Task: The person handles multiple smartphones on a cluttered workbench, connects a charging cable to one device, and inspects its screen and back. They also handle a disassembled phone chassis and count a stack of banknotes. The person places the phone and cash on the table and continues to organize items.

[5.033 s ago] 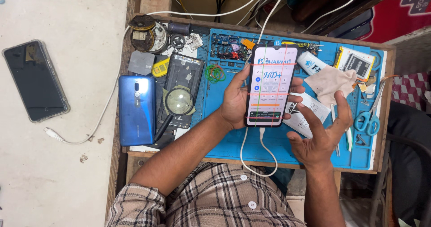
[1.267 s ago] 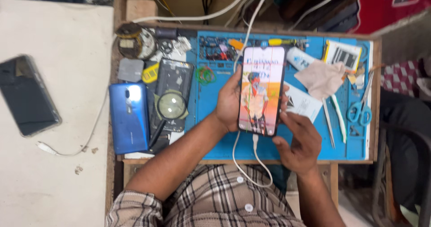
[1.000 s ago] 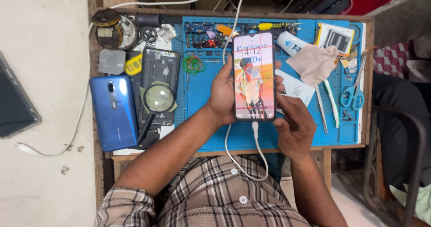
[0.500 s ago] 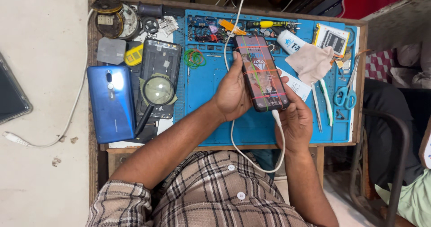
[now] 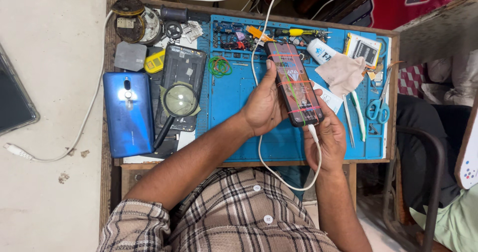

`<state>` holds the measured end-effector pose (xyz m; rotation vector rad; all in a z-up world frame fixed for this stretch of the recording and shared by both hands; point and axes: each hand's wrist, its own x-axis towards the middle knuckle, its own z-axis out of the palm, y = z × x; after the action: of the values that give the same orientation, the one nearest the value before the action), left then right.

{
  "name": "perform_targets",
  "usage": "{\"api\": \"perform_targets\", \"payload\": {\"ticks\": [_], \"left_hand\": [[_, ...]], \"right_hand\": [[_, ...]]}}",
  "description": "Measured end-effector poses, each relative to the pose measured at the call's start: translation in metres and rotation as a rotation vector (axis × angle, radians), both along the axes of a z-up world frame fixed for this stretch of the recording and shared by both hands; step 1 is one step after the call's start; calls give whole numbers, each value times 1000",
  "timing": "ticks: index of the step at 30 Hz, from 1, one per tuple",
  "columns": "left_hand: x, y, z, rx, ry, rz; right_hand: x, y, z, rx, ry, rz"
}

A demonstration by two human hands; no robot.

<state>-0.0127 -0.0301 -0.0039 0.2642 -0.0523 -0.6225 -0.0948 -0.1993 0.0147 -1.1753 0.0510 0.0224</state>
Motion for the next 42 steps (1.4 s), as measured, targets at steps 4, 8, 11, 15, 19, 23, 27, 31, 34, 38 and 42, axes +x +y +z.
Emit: {"api": "perform_targets", "payload": {"ticks": [4,8,11,15,19,23,27,31,34,38,42], "left_hand": [[-1,-1,-3,-1,-20,0],[-2,-3,-8,-25,-21,1],[-2,-1,-8,-4,-50,-2],[-3,1,-6,-14,-96,-10],[-4,5,-3,-132,-84,-56],[-4,9,0,-191,-112,-57],[-3,11,3,-201,-122,-55],[-3,10,3,-209,-100,-76],[-2,10,1,-175,-111,-61],[-2,10,1,-165,-118,-53],[-1,10,2,-150,-113,-53]], "right_hand": [[-2,-2,-2,12,-15,26],[-5,-8,-11,33,-25,18],[-7,-13,-20,31,-31,-6],[-11,-18,-29,37,-36,-22],[-12,-18,-33,25,-65,2],[-13,-18,-33,21,-76,4],[-14,-16,-32,14,-76,15],[-14,-16,-32,11,-101,18],[-13,-15,-35,15,-103,12],[-15,-19,-40,12,-106,13],[-15,-23,-44,8,-92,14]]}}
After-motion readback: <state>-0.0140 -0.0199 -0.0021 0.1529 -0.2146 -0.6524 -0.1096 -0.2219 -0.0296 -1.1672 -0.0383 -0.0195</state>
